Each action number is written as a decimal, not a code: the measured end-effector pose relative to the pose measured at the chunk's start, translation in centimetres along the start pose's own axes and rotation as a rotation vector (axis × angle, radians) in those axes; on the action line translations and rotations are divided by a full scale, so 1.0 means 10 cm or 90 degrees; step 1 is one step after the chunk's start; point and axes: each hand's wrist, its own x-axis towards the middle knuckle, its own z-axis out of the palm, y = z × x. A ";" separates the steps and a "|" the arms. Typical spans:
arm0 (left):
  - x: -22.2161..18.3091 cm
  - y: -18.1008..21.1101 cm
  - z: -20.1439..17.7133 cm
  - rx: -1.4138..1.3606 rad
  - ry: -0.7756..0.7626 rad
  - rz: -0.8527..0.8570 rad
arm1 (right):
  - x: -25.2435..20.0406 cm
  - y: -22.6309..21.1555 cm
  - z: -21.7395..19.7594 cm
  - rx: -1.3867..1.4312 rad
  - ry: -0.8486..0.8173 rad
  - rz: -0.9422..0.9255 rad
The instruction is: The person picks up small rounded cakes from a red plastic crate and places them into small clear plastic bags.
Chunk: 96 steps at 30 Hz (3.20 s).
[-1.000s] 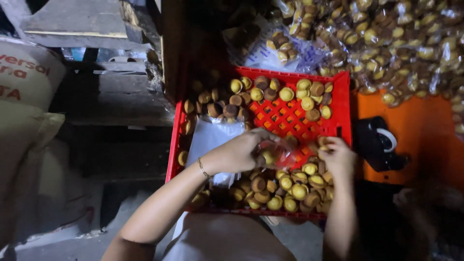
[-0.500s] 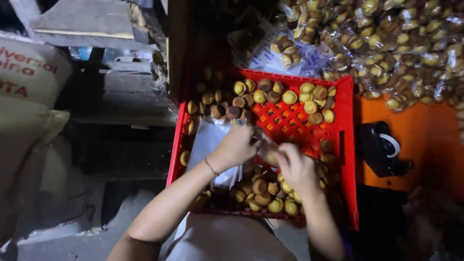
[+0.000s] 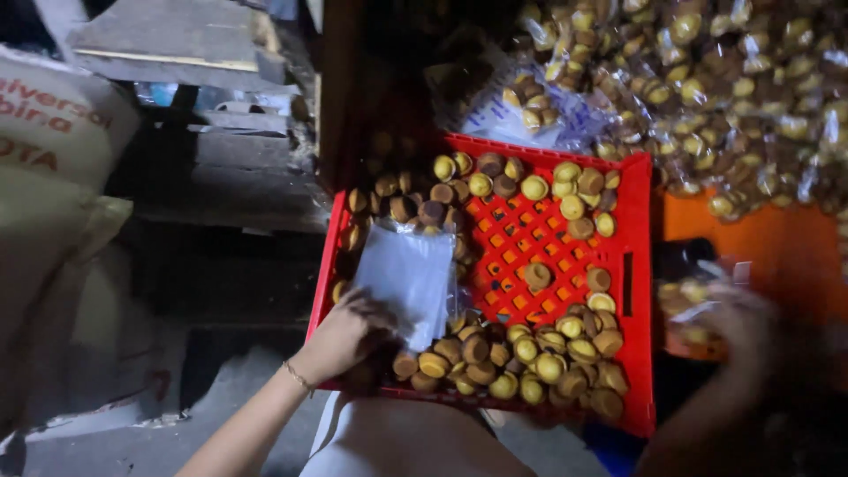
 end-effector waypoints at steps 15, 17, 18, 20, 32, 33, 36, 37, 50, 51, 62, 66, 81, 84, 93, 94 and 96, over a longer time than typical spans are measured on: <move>0.55 0.37 -0.35 0.107 0.173 -0.108 | -0.98 -4.78 1.90 0.234 -0.313 0.013; 0.61 0.62 -0.41 -0.107 0.061 -0.262 | -0.91 -4.70 1.96 0.454 -0.309 0.041; 0.61 0.82 -0.50 -0.107 0.061 -0.259 | -0.84 -4.62 1.96 0.453 -0.306 0.041; 0.59 1.22 -0.68 -0.485 -0.058 -0.142 | -0.68 -4.45 1.95 0.442 -0.202 -0.037; 0.21 0.00 -0.19 -0.076 0.154 -0.583 | 0.56 -3.15 2.15 0.008 -0.162 -0.072; 0.25 0.12 -0.31 -0.076 0.158 -0.585 | 0.68 -2.70 2.24 0.008 -0.164 -0.076; 0.22 0.28 -0.61 -0.154 0.235 -0.549 | 0.83 -2.26 2.36 -0.171 -0.012 0.008; 0.14 0.23 -0.64 -0.196 0.352 -0.518 | 0.71 -2.75 2.26 -0.109 -0.053 -0.023; 0.00 0.71 -1.25 -0.048 0.421 -0.257 | -0.84 -3.81 2.91 0.200 -0.559 -0.203; 0.01 0.67 -1.20 -0.046 0.422 -0.258 | -0.42 -3.74 2.72 0.200 -0.560 -0.206; 0.07 0.61 -0.96 -0.195 0.362 -0.272 | 0.91 -2.81 2.58 0.021 0.145 -0.377; 0.05 0.62 -0.96 -0.183 0.335 -0.243 | 0.87 -2.83 2.78 -0.122 0.060 -0.310; 0.19 0.65 -0.83 -0.229 0.275 -0.289 | 1.04 -3.66 3.16 0.207 0.201 0.212; 0.13 0.63 -0.85 -0.212 0.278 -0.270 | 1.07 -3.42 2.83 0.571 0.113 0.284; 0.41 0.70 -0.79 -0.326 0.292 -0.325 | 0.82 -3.37 2.88 0.126 0.170 -0.227; 0.50 0.75 -0.84 -0.340 0.264 -0.329 | 0.81 -3.20 3.02 0.067 0.088 -0.256; 0.68 0.79 -0.92 -0.351 0.241 -0.334 | 0.89 -3.05 3.10 0.011 0.004 -0.290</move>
